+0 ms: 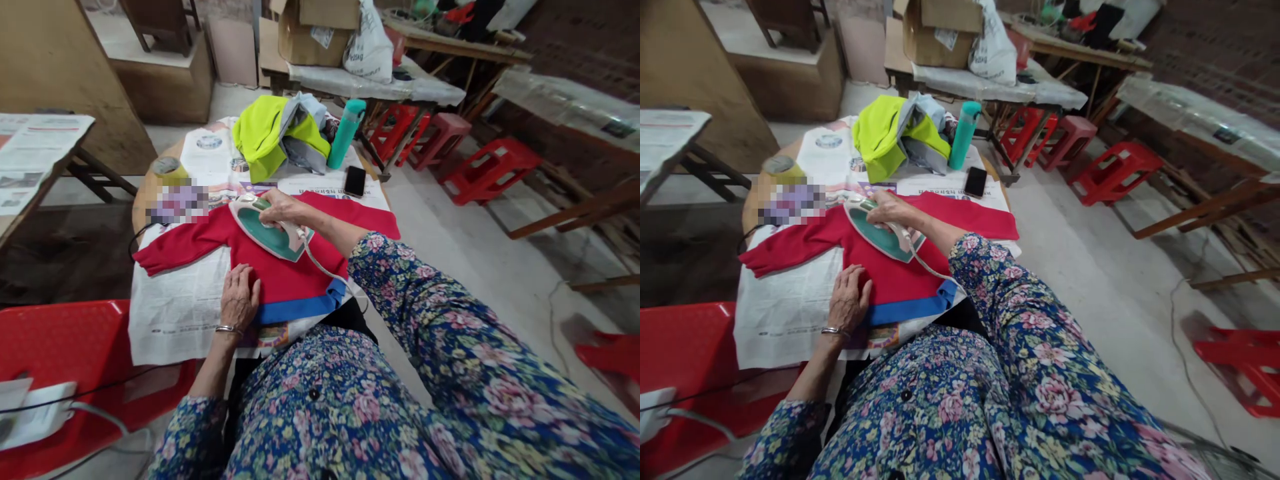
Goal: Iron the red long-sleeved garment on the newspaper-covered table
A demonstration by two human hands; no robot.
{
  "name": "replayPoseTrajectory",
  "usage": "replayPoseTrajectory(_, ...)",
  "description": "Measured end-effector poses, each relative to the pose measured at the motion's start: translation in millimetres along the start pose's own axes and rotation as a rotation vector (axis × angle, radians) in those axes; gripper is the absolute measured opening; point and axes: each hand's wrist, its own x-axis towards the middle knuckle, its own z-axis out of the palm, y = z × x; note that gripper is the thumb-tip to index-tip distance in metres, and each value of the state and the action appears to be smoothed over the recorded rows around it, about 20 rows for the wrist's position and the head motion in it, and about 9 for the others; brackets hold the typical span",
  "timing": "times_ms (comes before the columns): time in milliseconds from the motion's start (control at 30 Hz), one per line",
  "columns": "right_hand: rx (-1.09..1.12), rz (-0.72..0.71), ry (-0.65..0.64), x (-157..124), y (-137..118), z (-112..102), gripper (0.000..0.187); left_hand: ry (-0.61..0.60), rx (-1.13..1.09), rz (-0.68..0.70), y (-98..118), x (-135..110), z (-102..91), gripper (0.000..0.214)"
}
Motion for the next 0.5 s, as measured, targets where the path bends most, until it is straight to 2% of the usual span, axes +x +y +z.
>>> replayPoseTrajectory(100, 0.042, 0.044, -0.02, -18, 20, 1, 0.023, 0.024, -0.038, -0.04, -8, -1, 1.7, 0.054)
replayPoseTrajectory(233, 0.127, -0.008, -0.108, -48, 40, 15, 0.021, 0.071, -0.082, -0.095, -15, -3, -0.5, 0.08)
replayPoseTrajectory(367, 0.17, -0.094, -0.22, -81, 38, 38, 0.018, 0.11, -0.117, -0.104, -16, -2, -9.1, 0.102)
replayPoseTrajectory(500, 0.142, -0.087, -0.307, -108, 29, 57, 0.019, 0.108, -0.154, -0.089, -16, -2, -19.4, 0.115)
